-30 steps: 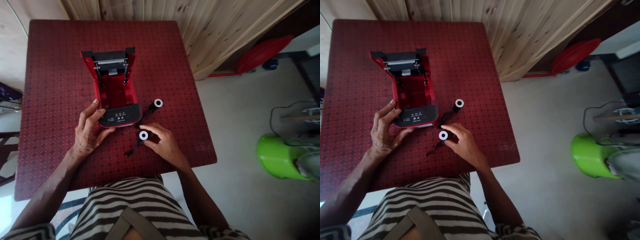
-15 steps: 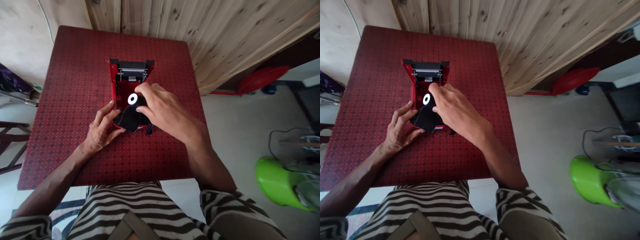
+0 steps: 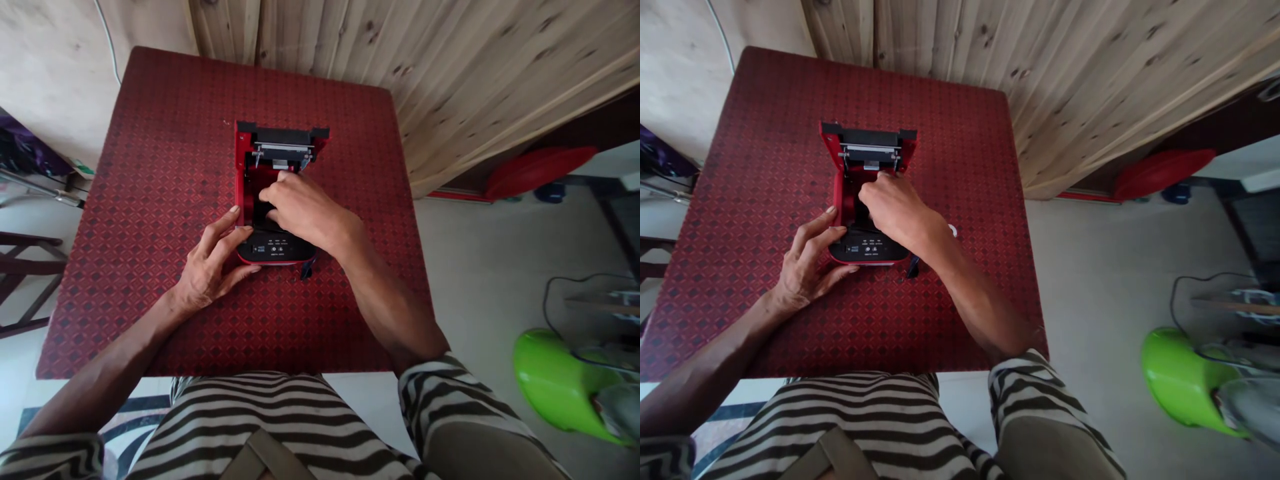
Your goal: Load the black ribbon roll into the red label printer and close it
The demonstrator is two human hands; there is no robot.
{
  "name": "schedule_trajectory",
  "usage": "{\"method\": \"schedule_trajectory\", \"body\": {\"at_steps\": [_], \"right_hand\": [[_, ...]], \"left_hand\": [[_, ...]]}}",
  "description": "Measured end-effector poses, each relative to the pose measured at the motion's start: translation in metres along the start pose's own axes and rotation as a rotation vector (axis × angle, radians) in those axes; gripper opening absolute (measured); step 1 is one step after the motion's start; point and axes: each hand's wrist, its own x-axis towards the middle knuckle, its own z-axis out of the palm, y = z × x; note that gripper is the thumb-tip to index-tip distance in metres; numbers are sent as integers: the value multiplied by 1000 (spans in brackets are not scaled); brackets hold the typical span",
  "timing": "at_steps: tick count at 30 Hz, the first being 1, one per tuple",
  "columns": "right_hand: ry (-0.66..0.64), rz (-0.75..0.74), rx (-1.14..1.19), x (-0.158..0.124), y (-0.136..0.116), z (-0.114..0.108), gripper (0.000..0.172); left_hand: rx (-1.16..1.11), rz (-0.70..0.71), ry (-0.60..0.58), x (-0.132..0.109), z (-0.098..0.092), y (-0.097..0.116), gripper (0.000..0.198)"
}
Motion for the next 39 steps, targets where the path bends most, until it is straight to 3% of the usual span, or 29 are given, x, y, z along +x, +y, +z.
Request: {"method": "schedule_trajectory", "body": {"at_steps": [4, 8, 11, 17, 21, 26, 29, 32, 35, 39], "right_hand": [[-13, -21, 53, -7, -4, -16, 13], [-41, -22, 199, -32, -26, -50, 19], [-3, -42, 230, -52, -36, -58, 21], [201, 25, 272, -68, -41, -34, 18], [340, 60, 199, -71, -47, -22, 18], [509, 76, 209, -79, -62, -13, 20], [587, 42, 219, -82, -71, -8, 22], [634, 34, 191, -85, -76, -5, 24], [698, 32, 131, -88, -79, -3, 28], [703, 82, 92, -93, -82, 1, 32]], "left_hand": [[14, -1, 5, 0, 0, -1, 77], [-2, 7, 15, 1, 0, 0, 78], [-9, 1, 12, 2, 0, 1, 77], [-19, -12, 19, 2, -2, 3, 74], [-85, -59, 7, 9, -19, 4, 80], [20, -72, 78, 65, -38, -9, 74], [15, -69, 48, 107, -34, -25, 74], [-64, -69, 12, 127, -26, -31, 68], [-100, -48, 23, 117, -26, -21, 57], [-154, -8, -64, 80, -29, -7, 45]]}}
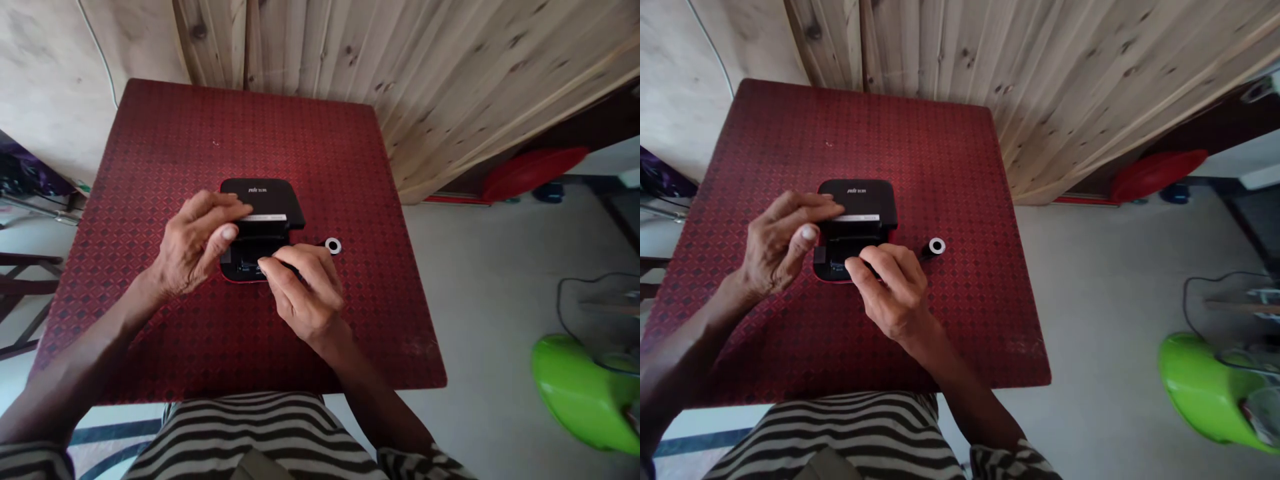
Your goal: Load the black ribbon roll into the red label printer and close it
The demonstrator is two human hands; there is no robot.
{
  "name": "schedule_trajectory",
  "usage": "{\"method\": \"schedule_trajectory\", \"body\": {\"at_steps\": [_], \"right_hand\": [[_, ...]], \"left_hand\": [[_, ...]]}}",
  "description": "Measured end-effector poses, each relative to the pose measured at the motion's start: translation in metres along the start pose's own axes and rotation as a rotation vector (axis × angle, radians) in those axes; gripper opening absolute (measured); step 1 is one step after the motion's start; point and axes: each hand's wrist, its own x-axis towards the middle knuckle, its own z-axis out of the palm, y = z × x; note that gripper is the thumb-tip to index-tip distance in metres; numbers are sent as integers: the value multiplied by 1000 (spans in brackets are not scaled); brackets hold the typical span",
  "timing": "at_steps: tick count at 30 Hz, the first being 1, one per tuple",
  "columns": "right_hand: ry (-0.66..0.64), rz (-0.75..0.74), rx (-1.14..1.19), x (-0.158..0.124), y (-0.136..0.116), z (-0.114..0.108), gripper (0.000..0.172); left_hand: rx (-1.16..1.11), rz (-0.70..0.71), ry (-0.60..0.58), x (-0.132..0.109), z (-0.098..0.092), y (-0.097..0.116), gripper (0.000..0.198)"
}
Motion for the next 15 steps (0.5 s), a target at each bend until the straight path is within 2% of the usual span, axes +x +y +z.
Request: {"method": "schedule_trajectory", "body": {"at_steps": [5, 10, 15], "right_hand": [[-8, 6, -21, -4, -1, 4, 28], [-2, -23, -51, -3, -1, 3, 27], [-12, -24, -43, -4, 0, 5, 26]], "left_hand": [[-16, 57, -68, -29, 8, -8, 54], [48, 133, -86, -30, 8, -15, 79], [117, 147, -72, -30, 11, -15, 85]]}}
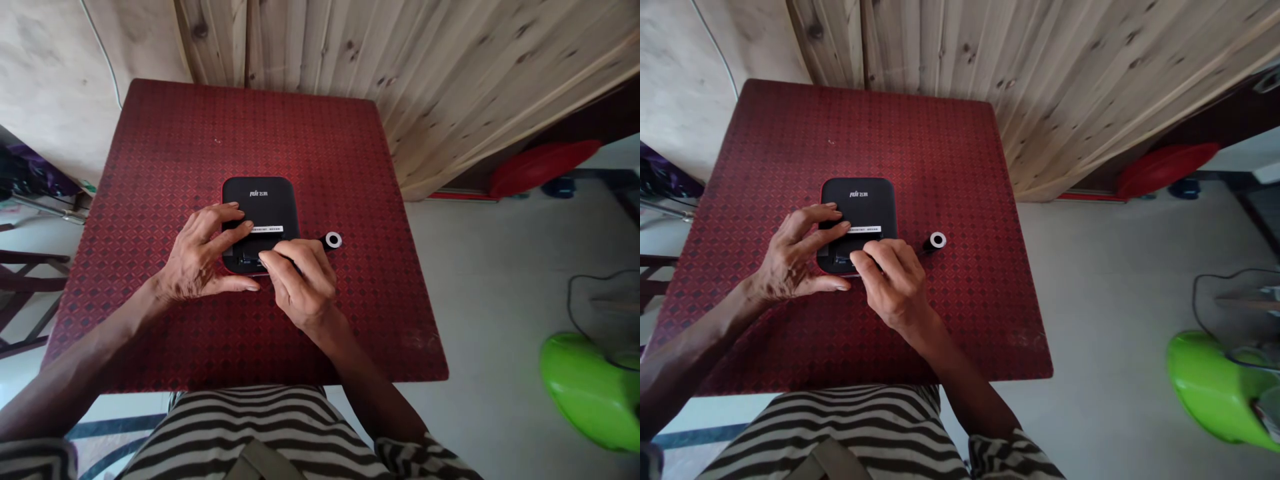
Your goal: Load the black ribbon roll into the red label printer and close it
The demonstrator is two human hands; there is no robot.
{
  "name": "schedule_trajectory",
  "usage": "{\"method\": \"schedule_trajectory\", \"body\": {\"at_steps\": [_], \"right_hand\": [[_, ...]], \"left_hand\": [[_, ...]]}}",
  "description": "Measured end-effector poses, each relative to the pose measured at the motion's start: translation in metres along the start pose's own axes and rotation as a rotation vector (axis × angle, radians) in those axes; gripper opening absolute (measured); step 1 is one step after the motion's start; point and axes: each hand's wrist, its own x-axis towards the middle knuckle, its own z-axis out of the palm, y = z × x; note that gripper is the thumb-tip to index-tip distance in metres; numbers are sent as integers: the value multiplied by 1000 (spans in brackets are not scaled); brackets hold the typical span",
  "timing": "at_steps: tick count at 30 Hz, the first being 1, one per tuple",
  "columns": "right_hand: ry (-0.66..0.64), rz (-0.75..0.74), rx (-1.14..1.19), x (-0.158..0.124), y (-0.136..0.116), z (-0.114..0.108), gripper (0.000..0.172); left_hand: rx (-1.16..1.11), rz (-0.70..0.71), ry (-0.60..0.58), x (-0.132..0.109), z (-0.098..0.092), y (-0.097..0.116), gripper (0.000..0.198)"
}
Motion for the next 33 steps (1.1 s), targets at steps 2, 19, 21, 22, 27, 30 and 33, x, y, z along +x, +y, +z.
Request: {"method": "schedule_trajectory", "body": {"at_steps": [2, 19, 21, 22, 27, 30, 33], "right_hand": [[-27, 9, -6, -1, 1, 0, 28], [145, 311, 123, -48, 35, 12, 31], [147, 284, 154, -48, 36, 13, 31], [145, 274, 164, -48, 36, 13, 32], [115, 273, 150, -48, 32, 10, 37], [112, 263, 155, -49, 32, 10, 38], [117, 254, 169, -49, 32, 10, 40]], "left_hand": [[18, 23, 27, 0, 3, 0, 85], [249, -40, 198, -41, 6, 29, 62], [253, -43, 207, -41, 8, 28, 65], [252, -48, 211, -40, 9, 28, 66], [232, -41, 226, -39, 9, 27, 69], [226, -53, 230, -40, 8, 28, 67], [228, -79, 234, -39, 6, 30, 65]]}}
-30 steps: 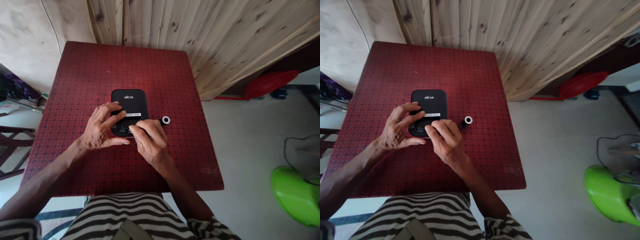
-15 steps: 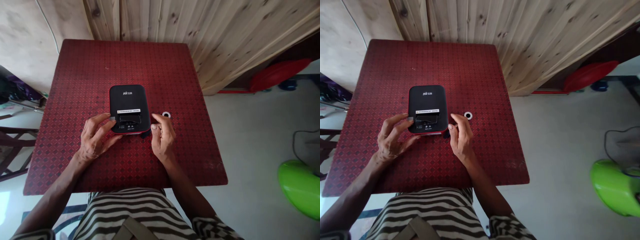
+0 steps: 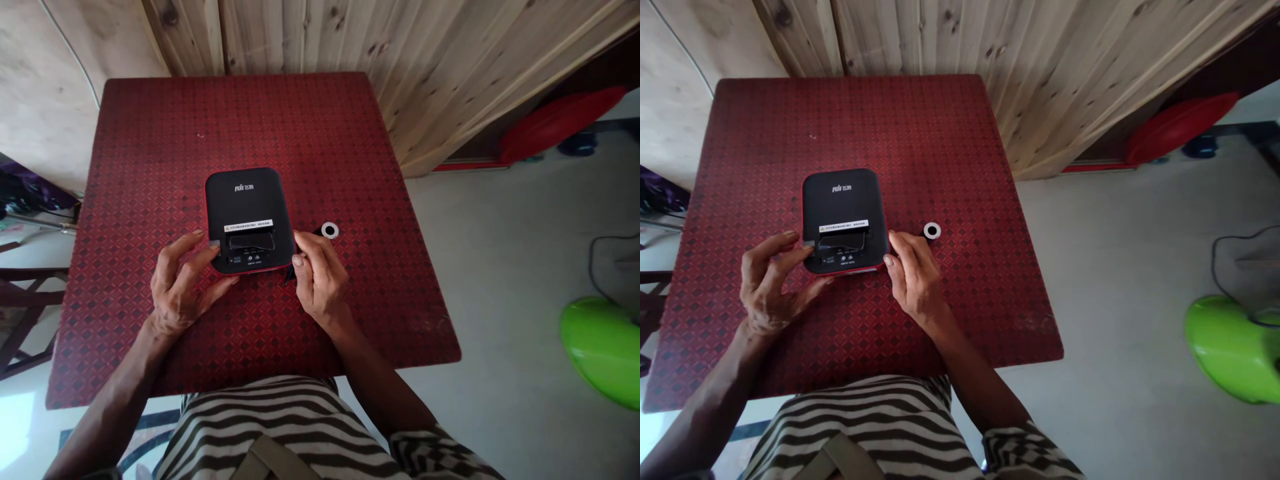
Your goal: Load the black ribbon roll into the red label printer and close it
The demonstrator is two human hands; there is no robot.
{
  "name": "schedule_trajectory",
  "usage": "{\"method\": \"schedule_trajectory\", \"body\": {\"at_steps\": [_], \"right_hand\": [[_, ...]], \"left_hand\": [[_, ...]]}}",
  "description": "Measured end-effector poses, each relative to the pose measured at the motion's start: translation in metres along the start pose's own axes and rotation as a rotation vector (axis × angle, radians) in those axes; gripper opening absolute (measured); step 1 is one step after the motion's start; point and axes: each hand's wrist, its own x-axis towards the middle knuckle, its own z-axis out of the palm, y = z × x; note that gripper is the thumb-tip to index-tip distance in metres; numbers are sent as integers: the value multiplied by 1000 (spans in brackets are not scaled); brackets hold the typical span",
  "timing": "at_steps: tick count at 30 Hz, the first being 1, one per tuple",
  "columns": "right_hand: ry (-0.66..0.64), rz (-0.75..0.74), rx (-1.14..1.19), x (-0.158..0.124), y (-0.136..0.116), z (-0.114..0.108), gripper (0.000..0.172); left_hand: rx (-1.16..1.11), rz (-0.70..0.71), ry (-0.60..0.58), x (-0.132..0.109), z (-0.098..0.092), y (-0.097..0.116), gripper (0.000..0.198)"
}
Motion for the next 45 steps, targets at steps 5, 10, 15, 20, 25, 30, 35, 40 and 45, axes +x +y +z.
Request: {"method": "schedule_trajectory", "body": {"at_steps": [5, 10, 15, 20, 25, 30, 35, 40, 45], "right_hand": [[-10, 28, 16, 0, -1, -1, 41], [-6, 42, 17, 0, -3, -1, 38], [49, 41, -41, 18, -5, -12, 32], [-198, -75, -195, 76, -9, -14, 30], [-701, -176, -423, 125, -14, 21, 22], [-780, -271, -517, 133, -12, 46, 20], [-915, -286, -448, 141, 2, 49, 18], [-894, -266, -362, 145, 2, 43, 13], [-833, -222, -396, 143, -11, 30, 14]], "left_hand": [[-17, -36, -12, 5, -4, 2, 62], [-58, -82, -25, 5, -2, 2, 55], [-75, -63, 5, 2, 7, 1, 56], [-88, -44, 6, -1, 12, 0, 61], [-97, -44, 1, -4, 12, 2, 61], [-95, -55, -12, -6, 13, 2, 60], [-99, -51, -3, -6, 14, 2, 59], [-101, -55, -12, -7, 15, 1, 60], [-94, -44, -9, -7, 16, 1, 60]]}}
